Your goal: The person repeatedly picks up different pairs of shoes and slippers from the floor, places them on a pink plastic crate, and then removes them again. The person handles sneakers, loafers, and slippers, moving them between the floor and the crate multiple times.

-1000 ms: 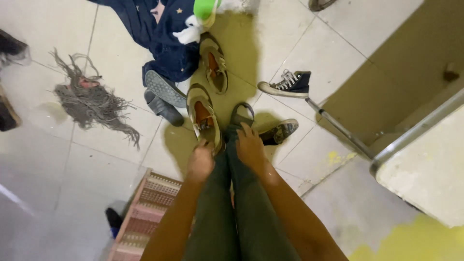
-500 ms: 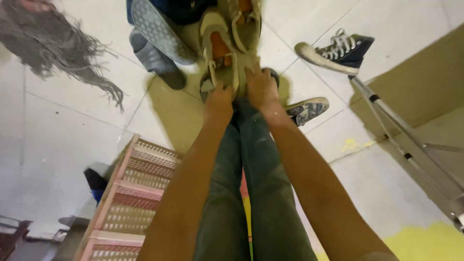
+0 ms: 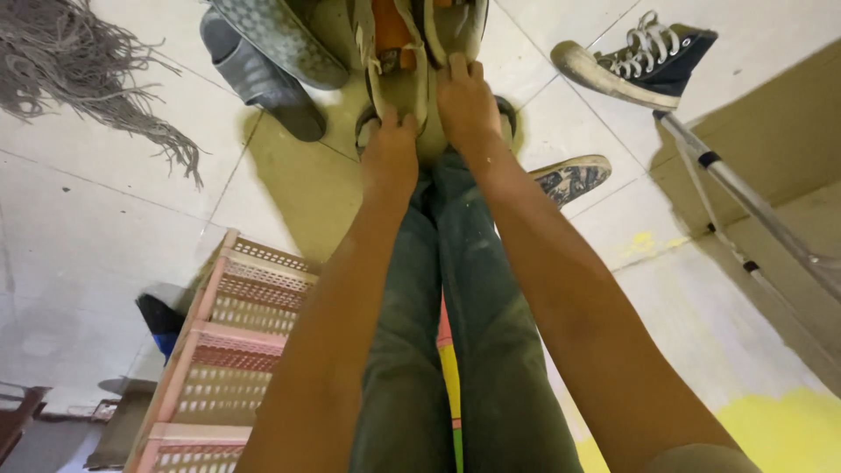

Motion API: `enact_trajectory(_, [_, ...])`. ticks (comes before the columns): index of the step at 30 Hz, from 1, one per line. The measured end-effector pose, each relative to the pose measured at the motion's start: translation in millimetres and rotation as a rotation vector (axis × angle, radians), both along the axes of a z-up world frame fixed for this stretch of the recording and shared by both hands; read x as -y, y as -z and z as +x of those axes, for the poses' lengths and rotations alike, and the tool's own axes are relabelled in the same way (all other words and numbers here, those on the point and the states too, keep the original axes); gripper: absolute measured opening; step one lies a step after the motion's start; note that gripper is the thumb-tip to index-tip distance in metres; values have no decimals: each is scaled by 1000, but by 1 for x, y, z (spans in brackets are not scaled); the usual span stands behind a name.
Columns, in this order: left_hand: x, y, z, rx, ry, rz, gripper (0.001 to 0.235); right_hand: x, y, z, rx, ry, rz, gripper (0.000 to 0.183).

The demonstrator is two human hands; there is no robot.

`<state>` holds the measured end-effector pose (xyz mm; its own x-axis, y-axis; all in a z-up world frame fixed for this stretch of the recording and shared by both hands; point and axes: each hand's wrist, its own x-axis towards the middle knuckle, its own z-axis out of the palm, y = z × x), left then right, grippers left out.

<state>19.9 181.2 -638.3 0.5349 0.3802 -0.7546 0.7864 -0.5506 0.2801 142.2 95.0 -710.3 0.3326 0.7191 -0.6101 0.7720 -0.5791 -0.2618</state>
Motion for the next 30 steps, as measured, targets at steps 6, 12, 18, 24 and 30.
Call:
enact_trajectory(6, [-7,-47,4,165,-40,78,36,17,-45,-11,21,61,176,52])
enact_trajectory(12, [-4,-112,-18,229,-63,42,28,56,-115,-33,-23,-38,336,53])
enact_trajectory(18, [15,-202,-44,323,-45,9,37,67,-271,-26,-222,171,345,22])
enact_trajectory(24, [22,-315,-52,388,-23,-59,28,57,-434,-10,-295,311,374,24])
enact_trajectory(30, [5,-431,-44,569,25,-20,24,56,-525,-11,-254,332,406,29])
